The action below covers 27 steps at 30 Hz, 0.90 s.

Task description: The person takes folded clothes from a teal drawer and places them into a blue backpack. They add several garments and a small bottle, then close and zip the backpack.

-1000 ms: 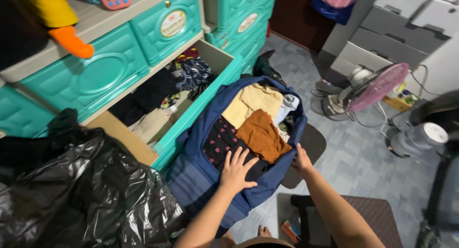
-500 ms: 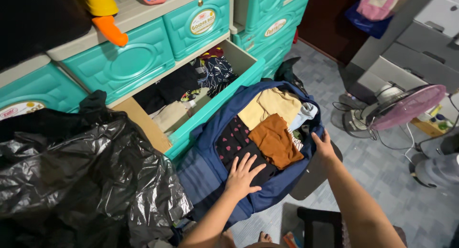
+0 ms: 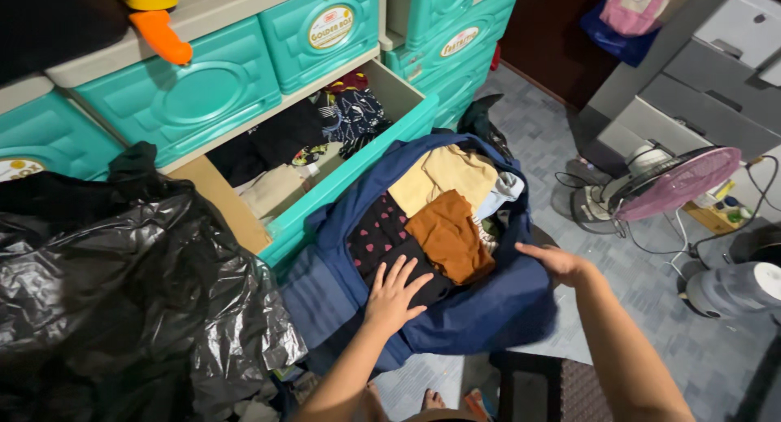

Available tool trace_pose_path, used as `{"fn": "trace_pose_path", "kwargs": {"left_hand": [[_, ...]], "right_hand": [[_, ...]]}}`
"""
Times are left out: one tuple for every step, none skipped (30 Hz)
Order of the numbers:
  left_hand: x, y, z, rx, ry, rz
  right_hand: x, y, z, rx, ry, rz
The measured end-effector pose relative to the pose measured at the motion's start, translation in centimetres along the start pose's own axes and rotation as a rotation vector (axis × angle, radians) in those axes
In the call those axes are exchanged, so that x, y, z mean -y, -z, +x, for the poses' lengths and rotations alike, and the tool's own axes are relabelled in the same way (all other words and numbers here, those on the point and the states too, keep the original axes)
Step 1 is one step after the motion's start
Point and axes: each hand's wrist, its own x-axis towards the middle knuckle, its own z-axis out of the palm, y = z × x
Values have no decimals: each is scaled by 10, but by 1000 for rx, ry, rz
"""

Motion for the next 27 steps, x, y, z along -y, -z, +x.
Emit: {"fn": "trace_pose_path", "kwargs": {"left_hand": [[0, -2, 0, 6, 2, -7], [2, -5, 0, 11, 5, -13], [4, -9, -1, 17, 7, -19], [7, -14, -1, 11, 10, -45], [10, -20, -2, 6, 12, -71], [14, -26, -3, 1, 16, -97], [18, -33, 0, -21, 37, -146], [22, -39, 5, -43, 61, -194], [26, -41, 6, -66, 84, -242], [29, -40, 7, -90, 133, -494], [32, -36, 8, -115, 180, -747], [34, -27, 9, -140, 227, -1000], [34, -15, 8, -167, 218, -1204], [31, -1, 5, -194, 206, -1408], [27, 16, 3, -222, 191, -1612], [23, 34, -1, -192, 211, -1393], [20, 52, -6, -160, 229, -1175], [16, 67, -9, -128, 246, -955], [12, 78, -9, -169, 197, -741], [7, 83, -9, -203, 150, -529], [3, 85, -9, -232, 103, -316], [3, 84, -7, -222, 150, -296], [4, 79, -5, -211, 196, -277], [9, 72, -1, -198, 239, -261], [21, 66, 6, -131, 404, -221], [35, 60, 12, -57, 566, -181], [48, 55, 17, 18, 727, -138]], "right_hand": [[0, 6, -2, 13, -57, -39], [1, 12, -2, 108, 36, 111], [4, 19, -1, 203, 132, 260], [6, 24, 1, 297, 229, 408], [10, 26, 4, 256, 263, 529], [17, 24, 10, 214, 296, 649], [25, 23, 13, 172, 328, 769], [36, 15, 18, 286, 437, 750], [49, 2, 25, 401, 545, 729], [63, -9, 27, 518, 655, 704], [77, -20, 27, 515, 605, 795], [92, -40, 29, 512, 552, 885], [109, -59, 31, 507, 498, 974], [124, -74, 30, 489, 485, 989], [139, -86, 29, 470, 473, 1005], [152, -97, 28, 452, 460, 1021], [166, -105, 29, 446, 441, 1024], [179, -112, 33, 442, 423, 1027], [189, -119, 38, 437, 405, 1031], [196, -124, 45, 388, 400, 935], [201, -129, 53, 340, 395, 840], [205, -133, 63, 291, 397, 747], [207, -137, 73, 205, 392, 633], [207, -138, 81, 115, 386, 519], [207, -140, 88, 25, 378, 405], [201, -142, 92, -117, 508, 91], [192, -144, 92, -258, 626, -227]]}}
